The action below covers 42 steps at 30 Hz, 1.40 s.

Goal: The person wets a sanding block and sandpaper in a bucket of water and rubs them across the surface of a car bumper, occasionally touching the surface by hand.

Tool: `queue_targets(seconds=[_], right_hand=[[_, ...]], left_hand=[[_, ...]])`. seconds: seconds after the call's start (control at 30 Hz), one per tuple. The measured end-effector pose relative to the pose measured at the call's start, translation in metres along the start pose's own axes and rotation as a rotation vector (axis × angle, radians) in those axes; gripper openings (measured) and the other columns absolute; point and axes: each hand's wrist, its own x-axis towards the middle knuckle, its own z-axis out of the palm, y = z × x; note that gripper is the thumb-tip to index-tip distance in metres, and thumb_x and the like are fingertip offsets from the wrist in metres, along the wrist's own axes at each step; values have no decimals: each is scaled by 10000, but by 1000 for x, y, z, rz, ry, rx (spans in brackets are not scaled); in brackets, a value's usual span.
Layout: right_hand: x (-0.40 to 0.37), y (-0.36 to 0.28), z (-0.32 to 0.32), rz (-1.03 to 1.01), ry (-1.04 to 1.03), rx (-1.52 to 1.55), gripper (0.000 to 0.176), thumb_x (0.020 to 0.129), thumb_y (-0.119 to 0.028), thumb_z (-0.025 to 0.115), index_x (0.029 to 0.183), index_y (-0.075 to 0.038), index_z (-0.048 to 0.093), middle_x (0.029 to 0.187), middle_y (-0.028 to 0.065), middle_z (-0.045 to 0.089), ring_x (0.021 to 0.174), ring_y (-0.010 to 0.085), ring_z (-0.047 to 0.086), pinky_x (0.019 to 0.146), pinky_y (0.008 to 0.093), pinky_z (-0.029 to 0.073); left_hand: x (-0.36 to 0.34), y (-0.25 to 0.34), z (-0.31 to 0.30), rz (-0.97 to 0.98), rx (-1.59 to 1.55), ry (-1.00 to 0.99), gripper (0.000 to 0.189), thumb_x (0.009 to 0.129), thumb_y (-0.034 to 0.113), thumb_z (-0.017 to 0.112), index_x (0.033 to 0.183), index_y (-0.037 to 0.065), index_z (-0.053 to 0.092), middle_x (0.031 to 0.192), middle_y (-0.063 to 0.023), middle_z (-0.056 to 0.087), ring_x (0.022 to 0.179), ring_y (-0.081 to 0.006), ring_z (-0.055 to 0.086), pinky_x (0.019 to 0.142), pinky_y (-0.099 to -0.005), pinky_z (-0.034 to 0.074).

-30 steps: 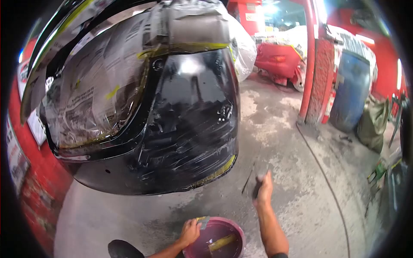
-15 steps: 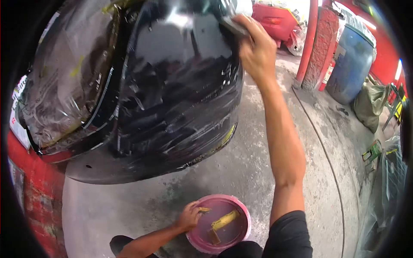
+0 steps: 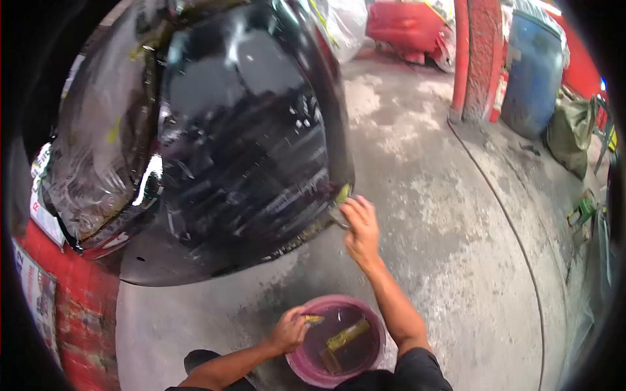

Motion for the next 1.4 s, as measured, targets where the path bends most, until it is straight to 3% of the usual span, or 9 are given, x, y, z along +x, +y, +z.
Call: queue_targets(seconds=[0.2,0.4,0.63,0.8,0.9,1.0,1.2,1.27,1.4], right_hand=[[165,-59,-57,-367,177,-159,549,712,152,548,1210,-41,674,1230,135,669,1234,355,569,1055,477,427],[347,-151,-8,-740,183,-18,435,782,51,588,1162,-132,690,1167,102,682,1114,373,601,943,448,473],[270,-120,-1,-602,106,-56,403,760,40,605,1111,-122,720,1198,119,656,1113,369,591,928,444,489],[22,-45,29,-181,101,-100,522,697,148,541,1150,-50,707,1254,169,629,1262,394,537,1091,486,406],[-28,-44,34,-61,-57,-97,546,683,146,549,1173,-50,690,1267,147,630,1276,396,523,1099,490,398],[-7,-44,2,-84,-169,-127,561,677,157,535,1180,-40,685,1275,147,634,1280,400,522,1104,492,392],[191,-123,-33,-454,174,-98,481,797,100,562,1259,-14,632,1273,159,649,1254,384,545,1088,485,382],[248,-153,-26,-561,144,-186,465,805,63,569,1252,-45,636,1275,168,642,1224,385,562,1054,481,399],[330,-190,12,-604,134,-207,448,795,23,608,1191,-165,700,1200,114,664,1101,341,611,967,473,449]], left_hand=[[-3,-8,16,16,-81,137,201,912,181,646,1056,44,616,1251,-231,591,1252,-378,512,1025,-524,440],[0,-3,15,56,8,85,238,883,192,666,1068,51,620,1231,-171,624,1280,-322,513,1129,-572,330],[1,-3,6,70,60,85,225,904,185,641,1079,46,619,1139,-156,670,1301,-298,499,1155,-564,291],[2,1,11,42,-62,142,181,941,185,607,1048,40,599,988,-155,698,1308,-332,481,1153,-572,293],[2,3,3,37,-43,53,192,939,188,611,1070,47,607,993,-151,689,1303,-331,482,1151,-570,297],[2,9,-4,33,-80,100,194,923,176,632,1069,49,649,1144,-160,649,1302,-332,474,1141,-560,325],[6,-26,28,201,6,280,246,909,202,622,1122,79,605,1118,-168,662,1305,-345,479,1110,-569,362],[-2,-18,27,147,37,82,256,898,209,636,1117,79,611,1184,-173,642,1307,-349,478,1105,-565,371],[4,-18,28,179,-53,187,258,896,221,637,1107,73,617,1127,-178,665,1322,-350,464,1100,-565,376]])
